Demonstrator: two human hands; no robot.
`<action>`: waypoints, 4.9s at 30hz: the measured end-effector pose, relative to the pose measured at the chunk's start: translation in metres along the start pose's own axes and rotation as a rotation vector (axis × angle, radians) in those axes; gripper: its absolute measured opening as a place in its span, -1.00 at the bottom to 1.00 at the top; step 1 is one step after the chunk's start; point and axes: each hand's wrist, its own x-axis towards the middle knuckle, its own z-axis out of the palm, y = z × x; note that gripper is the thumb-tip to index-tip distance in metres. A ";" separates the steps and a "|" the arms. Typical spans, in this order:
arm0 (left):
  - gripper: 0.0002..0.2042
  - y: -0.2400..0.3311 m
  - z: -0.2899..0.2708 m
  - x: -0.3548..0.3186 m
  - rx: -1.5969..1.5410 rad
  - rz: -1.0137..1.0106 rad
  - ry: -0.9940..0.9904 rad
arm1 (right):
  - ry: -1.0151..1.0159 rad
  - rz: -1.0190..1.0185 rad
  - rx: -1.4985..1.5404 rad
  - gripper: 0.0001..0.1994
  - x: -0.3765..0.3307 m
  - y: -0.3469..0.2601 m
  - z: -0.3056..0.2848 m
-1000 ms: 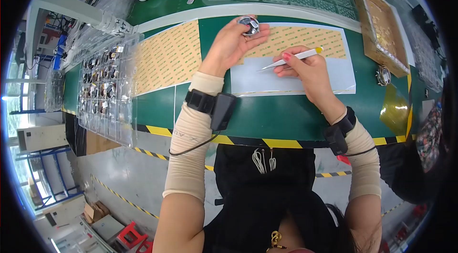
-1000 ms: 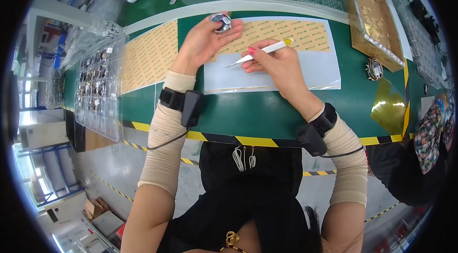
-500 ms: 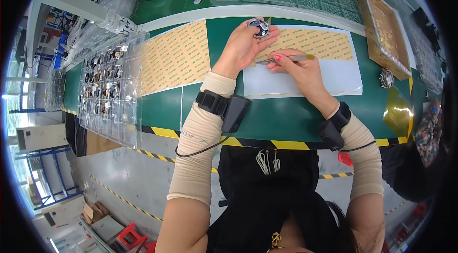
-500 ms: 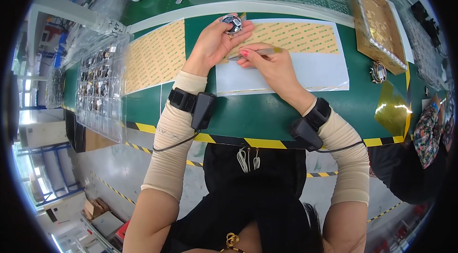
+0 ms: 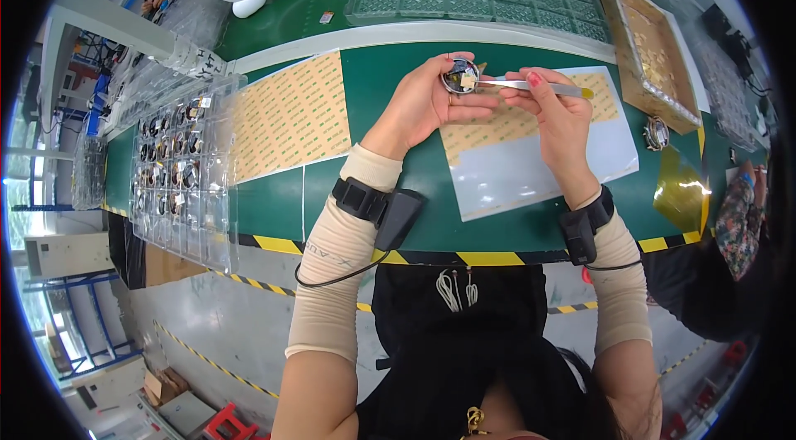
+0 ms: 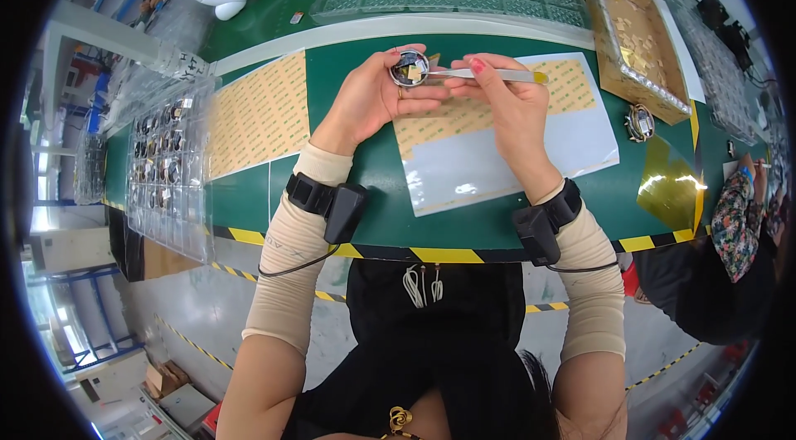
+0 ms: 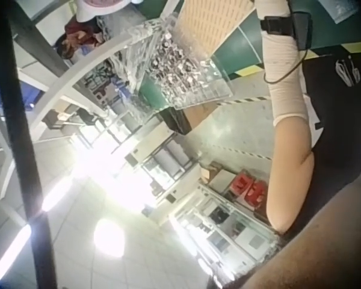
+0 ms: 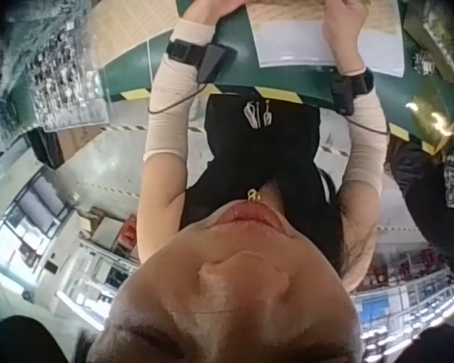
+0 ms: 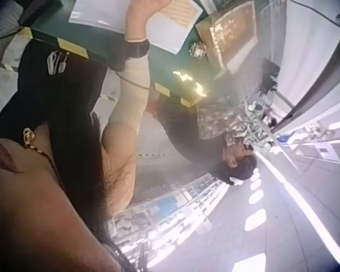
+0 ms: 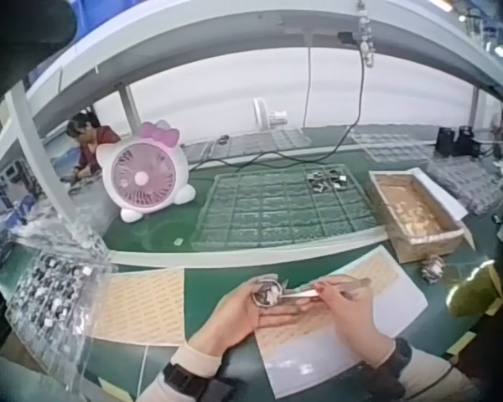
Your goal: The person picks up a watch component, peels a small adhesive piece from a sheet using tweezers, and applies it to the component. They repeat this process for several components before placing them into a separate tray.
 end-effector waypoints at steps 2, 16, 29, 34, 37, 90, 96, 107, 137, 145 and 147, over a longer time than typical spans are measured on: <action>-0.67 0.002 0.002 -0.001 0.027 -0.018 -0.027 | 0.003 0.003 0.006 -0.78 0.000 0.002 0.001; -0.70 -0.001 -0.002 0.000 0.230 -0.041 0.135 | 0.114 -0.091 -0.086 -0.74 -0.043 -0.015 -0.018; -0.71 0.001 0.010 -0.006 0.238 0.103 0.168 | 0.297 0.047 0.348 -0.72 0.000 0.009 -0.005; -0.69 -0.002 0.018 0.000 0.235 0.060 0.089 | 0.257 -0.025 0.229 -0.73 0.001 -0.001 -0.027; -0.68 -0.005 0.014 0.004 0.214 0.066 0.064 | 0.224 -0.003 0.220 -0.74 0.001 0.001 -0.027; -0.67 0.156 0.075 -0.056 1.957 0.273 -0.017 | 0.116 0.215 0.151 -0.82 -0.003 0.020 -0.018; -0.70 0.127 0.064 0.183 2.119 0.439 -0.272 | 0.165 0.266 0.312 -0.82 -0.005 0.018 -0.011; -0.69 0.044 0.039 0.362 2.241 0.265 0.278 | 0.128 0.314 0.335 -0.81 -0.003 0.017 -0.020; -0.76 0.010 -0.017 -0.006 0.777 0.125 0.001 | -0.228 0.281 -0.115 -0.79 -0.015 0.024 0.005; -0.71 0.008 -0.030 -0.002 0.864 0.149 0.059 | -0.297 0.182 -0.117 -0.76 -0.022 0.016 0.014; -0.71 0.010 -0.024 0.000 0.792 0.112 0.098 | -0.173 0.138 0.048 -0.76 -0.018 0.012 0.002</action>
